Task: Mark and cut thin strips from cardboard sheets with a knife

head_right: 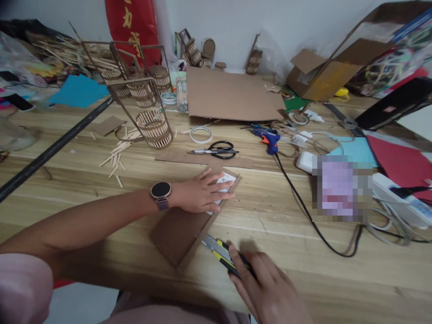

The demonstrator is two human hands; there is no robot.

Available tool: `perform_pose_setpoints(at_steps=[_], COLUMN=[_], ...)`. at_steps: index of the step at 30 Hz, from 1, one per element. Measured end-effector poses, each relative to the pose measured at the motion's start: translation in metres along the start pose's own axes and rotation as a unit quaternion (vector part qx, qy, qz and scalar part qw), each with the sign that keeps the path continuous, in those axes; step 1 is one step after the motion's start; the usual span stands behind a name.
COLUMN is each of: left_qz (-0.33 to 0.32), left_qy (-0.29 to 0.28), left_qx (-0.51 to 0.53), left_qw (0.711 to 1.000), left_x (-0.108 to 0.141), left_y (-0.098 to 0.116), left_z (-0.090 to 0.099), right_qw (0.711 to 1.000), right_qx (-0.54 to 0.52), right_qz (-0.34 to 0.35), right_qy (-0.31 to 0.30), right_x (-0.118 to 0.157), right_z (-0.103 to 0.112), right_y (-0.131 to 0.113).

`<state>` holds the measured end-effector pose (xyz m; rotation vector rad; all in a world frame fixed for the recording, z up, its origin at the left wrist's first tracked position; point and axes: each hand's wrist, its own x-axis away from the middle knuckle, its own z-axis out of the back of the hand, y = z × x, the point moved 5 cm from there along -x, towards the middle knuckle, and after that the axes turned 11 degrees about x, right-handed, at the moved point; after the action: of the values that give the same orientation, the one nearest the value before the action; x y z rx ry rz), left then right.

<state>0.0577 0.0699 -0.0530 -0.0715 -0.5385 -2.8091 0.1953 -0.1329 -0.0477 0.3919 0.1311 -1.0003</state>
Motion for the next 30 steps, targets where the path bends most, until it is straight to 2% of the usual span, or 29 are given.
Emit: perform_pose_setpoints(at_steps=[6,10,15,20,24,26,30], left_qz=[0.000,0.000,0.017,0.021,0.019,0.017,0.008], left_qy=[-0.005,-0.002,-0.031,-0.039,-0.038,-0.029,-0.013], left_qx=[-0.001,0.004,-0.010,-0.013,-0.004,-0.003,0.000], left_qw=[1.000,1.000,0.999,0.999,0.999,0.999,1.000], left_x=[-0.001,-0.001,-0.001,-0.001,-0.001,-0.001,-0.001], left_y=[0.001,0.001,0.002,0.003,0.003,0.003,0.003], left_z=[0.001,0.001,0.001,0.003,0.003,0.003,0.003], right_qw=[0.999,0.999,0.997,0.998,0.996,0.997,0.997], right_qx=[-0.005,-0.002,0.023,0.026,0.026,0.027,0.009], right_qz=[0.012,0.017,0.051,0.045,0.049,0.053,0.077], right_qy=[0.037,0.033,0.046,0.028,0.071,0.056,-0.015], right_x=[-0.010,-0.010,-0.006,-0.010,-0.002,0.003,0.003], right_z=[0.015,0.014,0.017,0.018,0.015,0.011,0.007], right_y=[-0.010,-0.014,-0.018,-0.022,-0.027,-0.029,-0.030])
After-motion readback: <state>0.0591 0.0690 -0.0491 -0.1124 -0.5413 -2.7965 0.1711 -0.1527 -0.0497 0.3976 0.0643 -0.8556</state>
